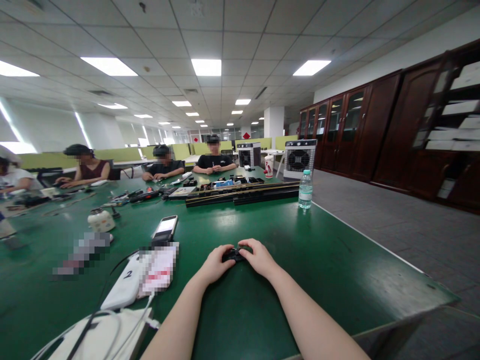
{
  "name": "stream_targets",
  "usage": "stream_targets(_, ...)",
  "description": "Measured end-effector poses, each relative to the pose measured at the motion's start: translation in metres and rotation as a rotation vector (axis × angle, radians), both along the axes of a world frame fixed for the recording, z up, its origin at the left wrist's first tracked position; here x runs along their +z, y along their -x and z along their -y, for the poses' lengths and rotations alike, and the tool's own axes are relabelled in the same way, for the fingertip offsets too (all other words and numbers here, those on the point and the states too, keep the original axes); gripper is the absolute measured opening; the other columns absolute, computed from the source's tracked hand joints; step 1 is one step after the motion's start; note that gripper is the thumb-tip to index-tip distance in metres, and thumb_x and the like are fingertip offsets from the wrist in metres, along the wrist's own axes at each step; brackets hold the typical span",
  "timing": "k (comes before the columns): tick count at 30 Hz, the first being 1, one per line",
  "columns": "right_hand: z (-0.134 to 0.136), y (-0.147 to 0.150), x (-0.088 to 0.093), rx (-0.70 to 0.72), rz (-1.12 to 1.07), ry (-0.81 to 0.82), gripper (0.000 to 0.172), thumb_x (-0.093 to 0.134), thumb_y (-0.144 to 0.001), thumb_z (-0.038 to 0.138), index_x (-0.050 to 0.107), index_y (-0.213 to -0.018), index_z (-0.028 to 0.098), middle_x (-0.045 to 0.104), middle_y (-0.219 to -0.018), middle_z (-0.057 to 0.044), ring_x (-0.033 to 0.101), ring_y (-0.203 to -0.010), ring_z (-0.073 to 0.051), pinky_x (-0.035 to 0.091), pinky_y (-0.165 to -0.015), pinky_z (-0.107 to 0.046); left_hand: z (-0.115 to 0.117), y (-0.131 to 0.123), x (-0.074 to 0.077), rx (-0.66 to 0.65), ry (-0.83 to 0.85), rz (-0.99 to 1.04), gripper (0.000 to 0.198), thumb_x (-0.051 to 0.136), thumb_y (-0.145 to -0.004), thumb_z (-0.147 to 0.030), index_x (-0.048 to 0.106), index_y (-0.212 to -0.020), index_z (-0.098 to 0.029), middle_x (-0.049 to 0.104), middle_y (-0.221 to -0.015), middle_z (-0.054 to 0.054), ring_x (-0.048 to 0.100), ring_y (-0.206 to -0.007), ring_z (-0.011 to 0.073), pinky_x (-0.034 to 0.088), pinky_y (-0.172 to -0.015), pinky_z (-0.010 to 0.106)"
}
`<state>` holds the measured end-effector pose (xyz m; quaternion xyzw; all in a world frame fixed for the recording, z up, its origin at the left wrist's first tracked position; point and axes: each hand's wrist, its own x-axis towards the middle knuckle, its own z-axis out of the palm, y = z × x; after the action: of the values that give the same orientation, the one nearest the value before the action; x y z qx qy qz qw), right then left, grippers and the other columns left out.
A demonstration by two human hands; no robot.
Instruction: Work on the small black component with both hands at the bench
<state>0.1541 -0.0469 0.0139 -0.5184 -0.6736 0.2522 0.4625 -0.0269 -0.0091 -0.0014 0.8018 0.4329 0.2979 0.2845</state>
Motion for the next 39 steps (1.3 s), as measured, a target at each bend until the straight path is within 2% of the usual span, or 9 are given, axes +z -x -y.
stream_targets(8, 0.0068, 0.0034, 0.0046, 0.023, 0.309, 0.007, 0.02, 0.06, -0.074, 0.018, 0.068, -0.09, 0.026, 0.064, -0.102, -0.005, 0.051, -0.1, -0.023, 0.037, -0.091, -0.037, -0.0001, 0.0001, -0.0006, -0.003, -0.01, 0.002, 0.043, 0.064, -0.069, -0.02, 0.058, -0.112, -0.018, 0.062, -0.112, 0.009, 0.056, -0.105, 0.0235, 0.041, -0.096, 0.036)
stream_targets(17, 0.0097, 0.0045, 0.0078, 0.024, 0.408, -0.001, 0.02, 0.059, -0.074, 0.017, 0.067, -0.089, 0.027, 0.064, -0.103, -0.004, 0.05, -0.102, -0.024, 0.036, -0.089, -0.038, 0.0004, -0.0004, -0.0003, 0.002, 0.01, 0.007, 0.043, 0.064, -0.068, -0.019, 0.058, -0.111, -0.017, 0.062, -0.111, 0.009, 0.057, -0.103, 0.0227, 0.042, -0.095, 0.035)
stream_targets(25, 0.0078, 0.0023, 0.0047, 0.03, 0.276, 0.054, 0.031, 0.061, -0.067, 0.012, 0.066, -0.094, 0.026, 0.064, -0.101, -0.003, 0.055, -0.098, -0.021, 0.039, -0.09, -0.035, -0.0006, -0.0004, -0.0016, 0.007, 0.017, 0.006, 0.044, 0.064, -0.068, -0.018, 0.057, -0.112, -0.019, 0.062, -0.113, 0.008, 0.056, -0.106, 0.0227, 0.041, -0.097, 0.036)
stream_targets(31, 0.004, -0.0007, 0.0008, 0.03, 0.183, 0.069, 0.029, 0.061, -0.065, 0.011, 0.067, -0.089, 0.026, 0.065, -0.098, -0.003, 0.056, -0.097, -0.021, 0.04, -0.091, -0.036, -0.001, 0.0004, -0.0016, 0.0, 0.014, 0.006, 0.045, 0.064, -0.069, -0.018, 0.057, -0.113, -0.019, 0.062, -0.113, 0.008, 0.057, -0.106, 0.0226, 0.041, -0.096, 0.035)
stream_targets(39, 0.0042, -0.0013, 0.0027, 0.032, 0.145, 0.09, 0.036, 0.061, -0.062, 0.008, 0.065, -0.094, 0.023, 0.066, -0.099, -0.004, 0.057, -0.097, -0.022, 0.04, -0.09, -0.037, 0.0002, 0.0, -0.0005, -0.028, 0.008, 0.029, 0.047, 0.063, -0.068, -0.015, 0.055, -0.115, -0.018, 0.061, -0.113, 0.009, 0.057, -0.105, 0.0223, 0.042, -0.096, 0.035)
